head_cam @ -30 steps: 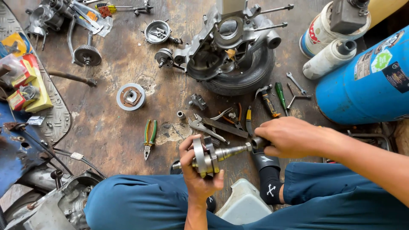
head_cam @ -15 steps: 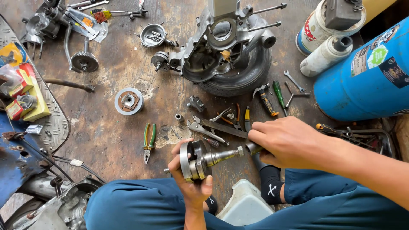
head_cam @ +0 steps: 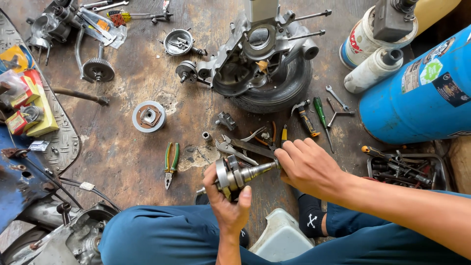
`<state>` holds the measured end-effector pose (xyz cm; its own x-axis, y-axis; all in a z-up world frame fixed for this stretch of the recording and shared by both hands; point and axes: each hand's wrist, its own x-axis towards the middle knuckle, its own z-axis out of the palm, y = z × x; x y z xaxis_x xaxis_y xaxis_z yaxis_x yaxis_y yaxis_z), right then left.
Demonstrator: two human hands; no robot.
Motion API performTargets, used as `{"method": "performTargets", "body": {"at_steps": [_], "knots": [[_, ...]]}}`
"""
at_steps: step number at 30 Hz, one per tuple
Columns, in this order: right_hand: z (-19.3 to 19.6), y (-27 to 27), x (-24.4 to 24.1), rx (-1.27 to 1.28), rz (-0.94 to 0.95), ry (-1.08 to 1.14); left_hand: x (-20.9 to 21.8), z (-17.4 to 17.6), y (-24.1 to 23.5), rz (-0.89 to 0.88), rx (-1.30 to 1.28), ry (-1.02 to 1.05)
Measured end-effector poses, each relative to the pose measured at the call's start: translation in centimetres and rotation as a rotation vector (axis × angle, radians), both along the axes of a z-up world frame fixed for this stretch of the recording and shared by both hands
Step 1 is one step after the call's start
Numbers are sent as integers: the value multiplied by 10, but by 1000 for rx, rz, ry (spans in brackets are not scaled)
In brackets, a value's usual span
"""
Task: The person works on the rear section of a blue scooter, using a socket wrench to loosen and remove a bolt. They then move to a workbench area and sit on the floor to assemble a scooter part, using a socket wrench to tighten a nut onto a shaft.
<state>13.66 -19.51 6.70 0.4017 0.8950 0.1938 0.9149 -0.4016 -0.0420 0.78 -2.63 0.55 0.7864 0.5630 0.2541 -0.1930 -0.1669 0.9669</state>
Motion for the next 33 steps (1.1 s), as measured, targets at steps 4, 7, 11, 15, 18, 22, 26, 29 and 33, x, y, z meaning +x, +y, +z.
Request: {"method": "performTargets", "body": {"at_steps": [4, 7, 11, 15, 18, 22, 26, 29, 33], "knots": [[-21, 3, 4, 26, -21, -58, -8, -4, -1, 31, 125, 155], [-27, 7, 0, 78, -53, -66, -10, -1, -2, 63, 110, 174], [-27, 14, -1, 114, -78, -41, -12, -2, -4, 102, 71, 129], [-29, 18, -1, 129, -39, -6, -14, -3, -4, 159, 85, 94], [-30, 16, 1, 70, -29, 34, -15, 1, 0, 139, 96, 77], [-45, 8, 1, -63, -65, 124, -16, 1, 4, 121, 120, 42], [-44, 5, -1, -245, -142, 347, -18, 1, 7, 82, 151, 17], [-21, 11, 0, -364, -201, 589, -19, 2, 10, 21, 185, -19], [4, 16, 3, -466, -217, 952, -17, 15, 12, -60, 218, -85]]}}
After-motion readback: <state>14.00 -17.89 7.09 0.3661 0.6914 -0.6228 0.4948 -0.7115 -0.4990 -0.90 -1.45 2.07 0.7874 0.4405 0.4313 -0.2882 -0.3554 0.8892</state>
